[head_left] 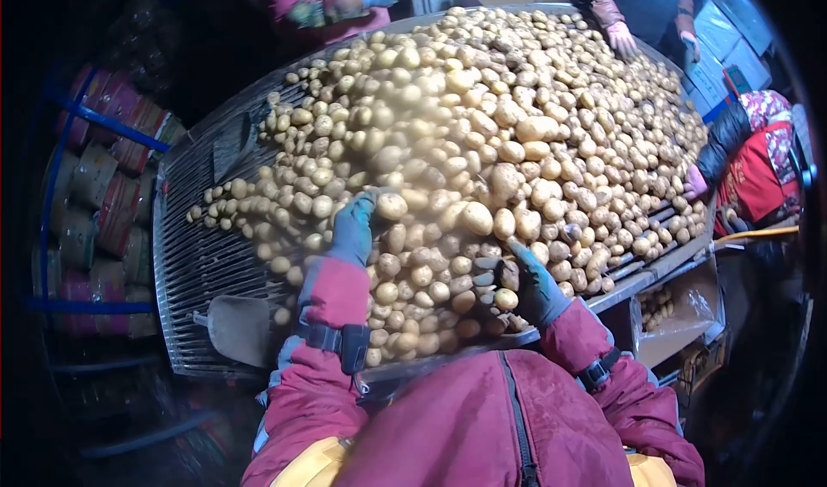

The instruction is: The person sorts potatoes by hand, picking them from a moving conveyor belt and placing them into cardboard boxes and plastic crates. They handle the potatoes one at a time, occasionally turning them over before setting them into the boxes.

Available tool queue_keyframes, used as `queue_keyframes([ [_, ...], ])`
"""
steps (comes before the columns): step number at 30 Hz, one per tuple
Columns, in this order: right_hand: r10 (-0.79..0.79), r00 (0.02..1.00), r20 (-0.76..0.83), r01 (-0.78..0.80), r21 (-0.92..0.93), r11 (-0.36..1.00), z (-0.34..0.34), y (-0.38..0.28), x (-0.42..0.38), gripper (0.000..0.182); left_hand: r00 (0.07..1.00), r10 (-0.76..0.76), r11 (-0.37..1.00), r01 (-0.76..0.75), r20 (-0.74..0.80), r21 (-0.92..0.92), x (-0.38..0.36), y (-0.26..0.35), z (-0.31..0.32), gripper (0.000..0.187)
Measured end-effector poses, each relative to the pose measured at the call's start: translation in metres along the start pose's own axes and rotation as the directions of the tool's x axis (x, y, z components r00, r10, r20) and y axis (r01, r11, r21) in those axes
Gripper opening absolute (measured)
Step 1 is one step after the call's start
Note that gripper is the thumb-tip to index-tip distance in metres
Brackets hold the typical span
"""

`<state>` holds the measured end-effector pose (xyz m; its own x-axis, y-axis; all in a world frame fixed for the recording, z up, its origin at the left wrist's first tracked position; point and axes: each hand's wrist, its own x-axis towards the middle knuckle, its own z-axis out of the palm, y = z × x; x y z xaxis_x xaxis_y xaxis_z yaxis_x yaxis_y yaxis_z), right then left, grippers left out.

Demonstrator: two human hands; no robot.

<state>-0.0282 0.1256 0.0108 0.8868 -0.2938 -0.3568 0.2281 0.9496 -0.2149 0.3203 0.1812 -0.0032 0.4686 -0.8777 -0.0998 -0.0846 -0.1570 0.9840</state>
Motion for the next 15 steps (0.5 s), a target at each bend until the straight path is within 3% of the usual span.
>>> queue_keyframes([
  [1,-0.009,1.000,-0.002,0.009,-0.022,1.000,0.002,-0.002,-0.002,0.080,0.992,0.122,0.979,-0.126,0.035,0.158,-0.009,0.014,0.016,0.035],
  [2,-0.021,1.000,-0.005,0.021,-0.043,0.999,0.006,-0.004,-0.004,0.080,0.979,-0.180,0.969,0.193,0.095,-0.152,-0.022,0.024,0.035,0.034],
  [3,-0.018,0.999,-0.037,0.019,0.023,1.000,0.012,-0.007,-0.010,0.061,0.967,-0.210,0.943,0.239,0.143,-0.233,-0.031,0.031,0.052,0.035],
  [4,-0.026,0.998,-0.057,0.023,-0.047,0.999,0.009,-0.010,-0.015,0.063,0.950,-0.239,0.906,0.292,0.199,-0.307,-0.038,0.035,0.069,0.036],
  [5,-0.018,0.999,-0.042,0.015,-0.053,0.998,-0.001,-0.012,-0.021,0.068,0.922,-0.361,0.879,0.387,0.142,-0.279,-0.046,0.038,0.085,0.042],
  [6,-0.011,1.000,-0.028,0.009,-0.057,0.998,-0.009,-0.012,-0.028,0.074,0.897,-0.371,0.871,0.426,0.241,-0.245,-0.054,0.058,0.102,0.048],
  [9,-0.109,0.989,-0.098,0.111,0.015,0.994,-0.025,-0.010,-0.049,0.069,0.822,-0.413,0.813,0.527,0.392,-0.249,-0.070,0.058,0.140,0.053],
  [10,-0.147,0.979,-0.142,0.153,0.027,0.988,-0.025,-0.011,-0.058,0.071,0.799,-0.458,0.750,0.583,0.389,-0.314,-0.081,0.066,0.161,0.054],
  [12,-0.124,0.992,-0.025,0.126,0.102,0.987,-0.066,-0.009,-0.070,0.069,0.747,-0.474,0.672,0.649,0.465,-0.357,-0.089,0.038,0.181,0.054],
  [13,-0.247,0.967,-0.065,0.241,-0.090,0.966,-0.072,-0.006,-0.077,0.076,0.664,-0.469,0.630,0.714,0.583,-0.306,-0.089,0.034,0.185,0.054],
  [15,-0.306,0.940,-0.150,0.301,-0.053,0.952,-0.085,-0.005,-0.095,0.082,0.628,-0.500,0.564,0.758,0.596,-0.327,-0.104,0.035,0.212,0.058],
])
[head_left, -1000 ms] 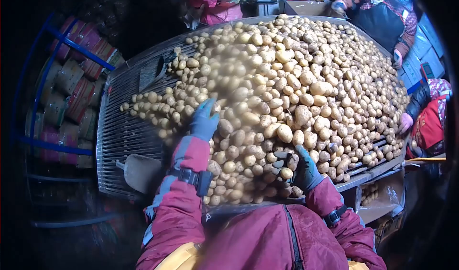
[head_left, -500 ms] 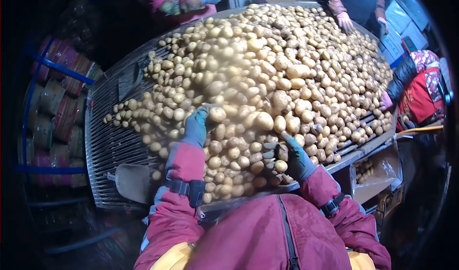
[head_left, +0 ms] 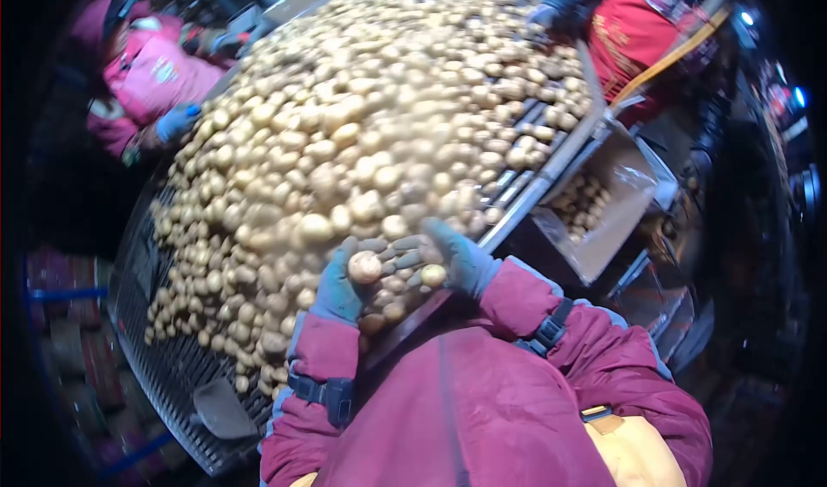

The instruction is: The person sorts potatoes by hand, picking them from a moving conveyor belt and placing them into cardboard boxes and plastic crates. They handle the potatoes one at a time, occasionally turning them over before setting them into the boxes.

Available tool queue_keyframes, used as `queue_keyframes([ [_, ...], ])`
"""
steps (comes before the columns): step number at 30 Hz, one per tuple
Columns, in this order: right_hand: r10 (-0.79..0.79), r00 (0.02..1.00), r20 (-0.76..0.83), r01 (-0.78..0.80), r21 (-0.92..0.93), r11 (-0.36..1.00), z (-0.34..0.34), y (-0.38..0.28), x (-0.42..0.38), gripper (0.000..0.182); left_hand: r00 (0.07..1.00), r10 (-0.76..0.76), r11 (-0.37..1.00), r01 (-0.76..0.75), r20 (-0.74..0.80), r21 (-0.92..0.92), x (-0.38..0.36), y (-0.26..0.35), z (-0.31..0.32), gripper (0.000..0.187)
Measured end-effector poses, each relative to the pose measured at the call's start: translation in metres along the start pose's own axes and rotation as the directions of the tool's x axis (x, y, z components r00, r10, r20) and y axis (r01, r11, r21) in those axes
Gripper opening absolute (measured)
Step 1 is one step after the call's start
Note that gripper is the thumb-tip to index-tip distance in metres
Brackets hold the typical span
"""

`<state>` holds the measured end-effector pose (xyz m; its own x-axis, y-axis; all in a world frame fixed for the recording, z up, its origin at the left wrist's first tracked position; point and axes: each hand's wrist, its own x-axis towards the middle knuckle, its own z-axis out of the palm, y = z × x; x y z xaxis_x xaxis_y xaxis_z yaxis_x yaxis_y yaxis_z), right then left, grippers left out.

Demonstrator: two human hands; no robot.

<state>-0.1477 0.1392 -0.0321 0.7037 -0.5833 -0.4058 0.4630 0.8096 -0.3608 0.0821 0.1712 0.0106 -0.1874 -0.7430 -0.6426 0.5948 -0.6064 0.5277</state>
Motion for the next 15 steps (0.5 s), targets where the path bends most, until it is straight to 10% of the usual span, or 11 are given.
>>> queue_keyframes([
  [7,-0.048,0.996,0.078,0.037,0.129,0.991,-0.040,-0.023,-0.069,0.072,0.964,-0.152,0.988,0.146,0.218,0.042,0.003,-0.032,0.101,0.072],
  [8,-0.042,0.983,-0.179,0.070,0.148,0.986,-0.033,-0.024,-0.082,0.070,0.950,-0.178,0.982,0.156,0.257,0.105,0.000,-0.038,0.114,0.069],
  [15,-0.158,0.962,-0.221,0.122,-0.168,0.978,-0.078,-0.039,-0.144,0.069,0.955,-0.243,0.894,0.153,0.168,0.421,0.021,-0.084,0.129,0.046],
])
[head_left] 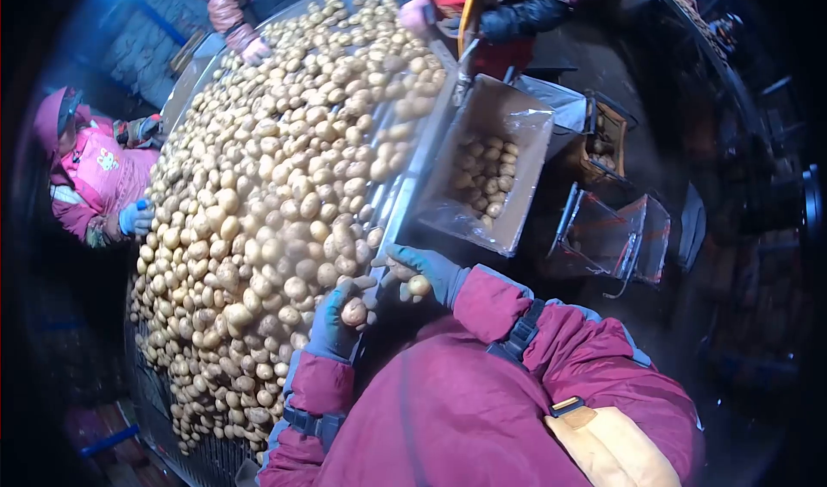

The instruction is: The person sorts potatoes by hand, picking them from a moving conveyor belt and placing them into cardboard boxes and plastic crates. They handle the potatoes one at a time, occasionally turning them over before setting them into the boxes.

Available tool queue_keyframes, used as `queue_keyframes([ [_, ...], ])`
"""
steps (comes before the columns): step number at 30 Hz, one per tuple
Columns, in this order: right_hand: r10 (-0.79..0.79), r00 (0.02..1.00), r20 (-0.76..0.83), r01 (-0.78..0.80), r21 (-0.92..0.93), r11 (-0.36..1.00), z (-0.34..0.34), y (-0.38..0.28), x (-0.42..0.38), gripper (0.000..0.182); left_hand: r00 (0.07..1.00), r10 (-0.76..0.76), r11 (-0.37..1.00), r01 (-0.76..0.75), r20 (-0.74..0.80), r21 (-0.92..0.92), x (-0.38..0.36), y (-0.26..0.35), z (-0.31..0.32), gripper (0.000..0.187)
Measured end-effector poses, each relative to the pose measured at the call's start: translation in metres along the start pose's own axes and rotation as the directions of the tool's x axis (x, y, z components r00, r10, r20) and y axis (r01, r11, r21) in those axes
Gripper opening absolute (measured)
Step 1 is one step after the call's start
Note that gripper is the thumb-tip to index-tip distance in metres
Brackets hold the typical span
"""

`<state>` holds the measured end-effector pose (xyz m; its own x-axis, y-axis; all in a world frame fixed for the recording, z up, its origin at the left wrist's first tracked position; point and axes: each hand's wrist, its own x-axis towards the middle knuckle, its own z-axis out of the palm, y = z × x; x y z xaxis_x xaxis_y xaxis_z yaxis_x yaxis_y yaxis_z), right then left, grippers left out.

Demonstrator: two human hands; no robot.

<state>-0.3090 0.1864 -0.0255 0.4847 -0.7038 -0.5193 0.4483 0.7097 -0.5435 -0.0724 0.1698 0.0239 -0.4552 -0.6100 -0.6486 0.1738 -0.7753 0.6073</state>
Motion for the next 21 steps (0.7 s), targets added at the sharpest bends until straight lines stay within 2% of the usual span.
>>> queue_keyframes([
  [1,-0.016,1.000,0.002,0.016,0.022,1.000,-0.009,0.000,-0.004,0.068,1.000,0.001,0.999,0.000,-0.025,0.050,0.002,0.000,0.008,0.046],
  [2,-0.032,0.999,-0.020,0.032,0.011,0.999,-0.016,-0.002,-0.012,0.068,0.998,-0.012,1.000,0.014,-0.069,0.025,0.001,0.002,0.022,0.041],
  [4,-0.065,0.996,-0.065,0.065,-0.008,0.998,-0.027,-0.008,-0.028,0.067,0.998,-0.053,0.995,0.055,-0.032,0.082,0.004,0.003,0.030,0.038],
  [5,-0.087,0.994,-0.066,0.089,0.039,0.995,-0.035,-0.010,-0.034,0.065,0.996,-0.077,0.991,0.081,-0.044,0.103,0.008,0.001,0.032,0.038],
  [8,-0.169,0.973,-0.160,0.185,0.093,0.978,-0.054,-0.018,-0.054,0.065,0.988,-0.024,0.966,0.063,-0.155,0.252,0.017,-0.007,0.050,0.038],
  [9,-0.238,0.950,-0.204,0.263,0.109,0.959,-0.053,-0.024,-0.067,0.068,0.994,-0.020,0.952,0.051,-0.106,0.301,0.020,-0.009,0.051,0.039],
  [13,-0.277,0.940,-0.199,0.294,0.061,0.954,-0.082,-0.018,-0.087,0.071,0.998,-0.047,0.969,0.053,-0.032,0.240,0.024,-0.016,0.065,0.039],
  [16,-0.285,0.931,-0.227,0.305,0.059,0.950,-0.093,-0.010,-0.096,0.072,0.978,-0.090,0.955,0.138,-0.187,0.261,0.031,-0.011,0.090,0.037],
  [21,-0.202,0.925,-0.320,0.230,0.050,0.972,-0.114,-0.003,-0.117,0.074,0.995,-0.101,0.936,0.096,-0.002,0.338,0.054,-0.029,0.076,0.042],
])
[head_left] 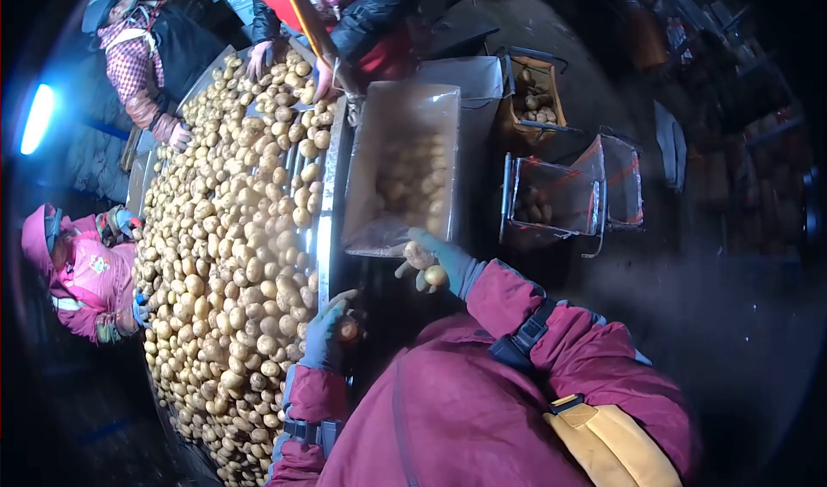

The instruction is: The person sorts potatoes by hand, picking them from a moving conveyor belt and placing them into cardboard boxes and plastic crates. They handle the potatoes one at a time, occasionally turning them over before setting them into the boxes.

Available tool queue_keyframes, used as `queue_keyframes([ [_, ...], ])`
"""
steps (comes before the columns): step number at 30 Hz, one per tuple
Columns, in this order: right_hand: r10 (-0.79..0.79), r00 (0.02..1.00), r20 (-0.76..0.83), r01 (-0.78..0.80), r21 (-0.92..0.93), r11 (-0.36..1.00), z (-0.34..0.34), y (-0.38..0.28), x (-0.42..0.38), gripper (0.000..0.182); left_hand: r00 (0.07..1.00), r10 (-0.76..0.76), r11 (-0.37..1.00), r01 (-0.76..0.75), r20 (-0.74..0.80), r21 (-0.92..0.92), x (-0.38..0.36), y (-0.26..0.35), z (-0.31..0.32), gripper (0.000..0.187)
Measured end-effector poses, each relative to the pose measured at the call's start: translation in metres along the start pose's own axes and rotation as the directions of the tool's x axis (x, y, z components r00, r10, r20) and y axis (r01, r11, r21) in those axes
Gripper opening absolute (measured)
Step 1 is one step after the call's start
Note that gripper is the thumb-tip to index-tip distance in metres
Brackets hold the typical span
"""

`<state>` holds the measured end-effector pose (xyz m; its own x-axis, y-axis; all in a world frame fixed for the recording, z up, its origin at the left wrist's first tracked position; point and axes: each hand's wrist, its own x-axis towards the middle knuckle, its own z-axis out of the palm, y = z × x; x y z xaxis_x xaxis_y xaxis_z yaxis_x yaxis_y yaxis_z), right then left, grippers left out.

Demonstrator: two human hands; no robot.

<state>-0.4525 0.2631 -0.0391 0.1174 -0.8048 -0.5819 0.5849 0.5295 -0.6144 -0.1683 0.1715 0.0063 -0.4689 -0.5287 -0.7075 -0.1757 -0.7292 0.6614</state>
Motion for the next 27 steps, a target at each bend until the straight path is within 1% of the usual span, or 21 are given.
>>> queue_keyframes([
  [1,0.012,1.000,-0.023,-0.012,-0.022,1.000,-0.003,-0.001,-0.003,0.074,1.000,0.005,1.000,-0.005,0.007,0.003,0.004,-0.004,0.001,0.042],
  [4,0.080,0.995,-0.059,-0.080,-0.008,0.997,-0.012,-0.005,-0.015,0.074,0.999,0.009,1.000,-0.010,0.034,0.014,0.008,-0.005,0.010,0.045],
  [7,0.059,0.997,-0.054,-0.055,0.067,0.996,-0.023,-0.001,-0.025,0.072,0.998,-0.059,0.989,0.054,0.035,0.134,0.020,-0.006,0.015,0.050],
  [10,-0.025,0.997,-0.076,0.034,0.117,0.993,-0.043,0.013,-0.022,0.070,0.991,-0.043,0.997,0.034,0.123,0.068,0.027,-0.010,0.022,0.052],
  [13,-0.022,0.970,-0.240,0.083,0.246,0.966,-0.047,0.017,-0.031,0.064,0.979,-0.093,0.991,0.073,0.180,0.116,0.034,-0.009,0.023,0.052],
  [14,-0.008,0.977,-0.213,0.070,0.285,0.956,-0.052,0.016,-0.044,0.059,0.979,-0.101,0.988,0.079,0.177,0.129,0.035,-0.008,0.024,0.051],
  [16,-0.104,0.967,-0.234,0.133,0.111,0.985,-0.057,0.022,-0.048,0.058,0.979,-0.113,0.984,0.087,0.169,0.154,0.037,-0.007,0.026,0.049],
  [17,-0.150,0.960,-0.238,0.160,0.023,0.987,-0.059,0.025,-0.049,0.057,0.978,-0.119,0.988,0.101,0.168,0.113,0.040,-0.010,0.025,0.047],
  [19,-0.169,0.958,-0.232,0.195,0.095,0.976,-0.064,0.020,-0.062,0.055,0.979,-0.129,0.992,0.126,0.161,0.027,0.049,-0.019,0.020,0.045],
  [22,-0.181,0.959,-0.219,0.234,0.249,0.940,-0.083,0.017,-0.070,0.052,0.975,-0.146,0.989,0.141,0.170,0.040,0.049,-0.020,0.020,0.043],
  [23,-0.180,0.960,-0.215,0.241,0.309,0.920,-0.086,0.018,-0.069,0.051,0.981,-0.156,0.986,0.148,0.115,0.075,0.047,-0.021,0.023,0.044],
  [24,-0.148,0.928,-0.343,0.248,0.269,0.931,-0.073,0.014,-0.070,0.048,0.985,-0.163,0.982,0.156,0.061,0.109,0.042,-0.016,0.035,0.045],
  [25,-0.162,0.970,-0.179,0.233,0.520,0.822,-0.088,0.007,-0.078,0.053,0.986,-0.168,0.976,0.166,0.006,0.142,0.039,-0.012,0.042,0.047],
  [27,-0.137,0.974,-0.180,0.209,0.488,0.848,-0.087,-0.002,-0.086,0.056,0.973,-0.229,0.956,0.227,-0.007,0.185,0.041,-0.008,0.039,0.049],
])
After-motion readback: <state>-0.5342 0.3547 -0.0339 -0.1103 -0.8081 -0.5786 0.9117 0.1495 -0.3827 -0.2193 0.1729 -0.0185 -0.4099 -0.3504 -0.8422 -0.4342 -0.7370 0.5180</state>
